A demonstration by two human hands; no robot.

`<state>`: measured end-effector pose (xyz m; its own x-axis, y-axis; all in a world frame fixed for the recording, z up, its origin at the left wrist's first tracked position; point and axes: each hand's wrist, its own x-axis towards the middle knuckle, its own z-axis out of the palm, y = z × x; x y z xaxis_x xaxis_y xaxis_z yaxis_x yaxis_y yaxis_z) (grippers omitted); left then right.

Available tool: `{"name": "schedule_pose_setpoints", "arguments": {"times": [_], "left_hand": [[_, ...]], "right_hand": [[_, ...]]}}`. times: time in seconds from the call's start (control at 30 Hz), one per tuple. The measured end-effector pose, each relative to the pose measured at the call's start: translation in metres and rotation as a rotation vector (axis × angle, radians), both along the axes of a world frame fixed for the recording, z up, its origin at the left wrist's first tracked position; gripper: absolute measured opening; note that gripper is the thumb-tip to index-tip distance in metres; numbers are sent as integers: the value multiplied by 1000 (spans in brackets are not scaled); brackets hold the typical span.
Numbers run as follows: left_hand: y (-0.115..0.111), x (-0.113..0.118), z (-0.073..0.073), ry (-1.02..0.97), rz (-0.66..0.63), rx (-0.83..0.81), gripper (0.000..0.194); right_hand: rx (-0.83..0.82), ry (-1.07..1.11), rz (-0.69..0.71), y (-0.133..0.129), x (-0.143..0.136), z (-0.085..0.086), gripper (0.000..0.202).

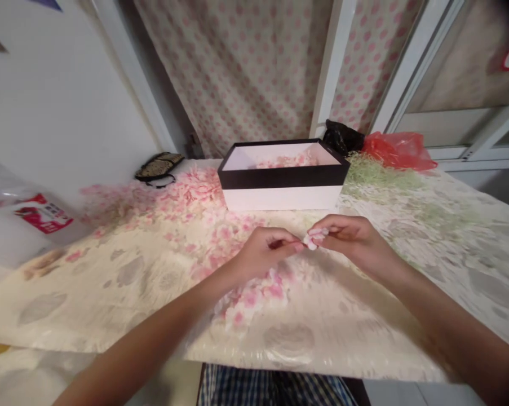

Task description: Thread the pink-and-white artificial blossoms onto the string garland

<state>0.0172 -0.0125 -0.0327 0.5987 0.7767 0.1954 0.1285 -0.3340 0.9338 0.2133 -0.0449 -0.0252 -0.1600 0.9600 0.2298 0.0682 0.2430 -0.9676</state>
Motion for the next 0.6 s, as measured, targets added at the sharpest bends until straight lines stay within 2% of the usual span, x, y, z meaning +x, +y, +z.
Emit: {"name": "schedule_pose_setpoints", "arguments": {"times": [0.13,0.23,0.33,0.47,0.6], "left_hand": [[-3,-1,-3,-61,-1,-96,25],[-6,-2,-3,-71,32,-113,31],[-8,-1,-2,-130,62,-137,33],[-8,-1,-2,-201,74,-145,29],[-5,-1,-4,-190,59,-164,32]], "right_hand": [[-44,-19,56,1,-1,-3,17],[-30,-34,145,2,-2,-7,18],[-100,-12,209,2,-3,-10,18],[-247,107,172,3,-4,-13,23],[-279,131,134,3,-4,-13,30]]}}
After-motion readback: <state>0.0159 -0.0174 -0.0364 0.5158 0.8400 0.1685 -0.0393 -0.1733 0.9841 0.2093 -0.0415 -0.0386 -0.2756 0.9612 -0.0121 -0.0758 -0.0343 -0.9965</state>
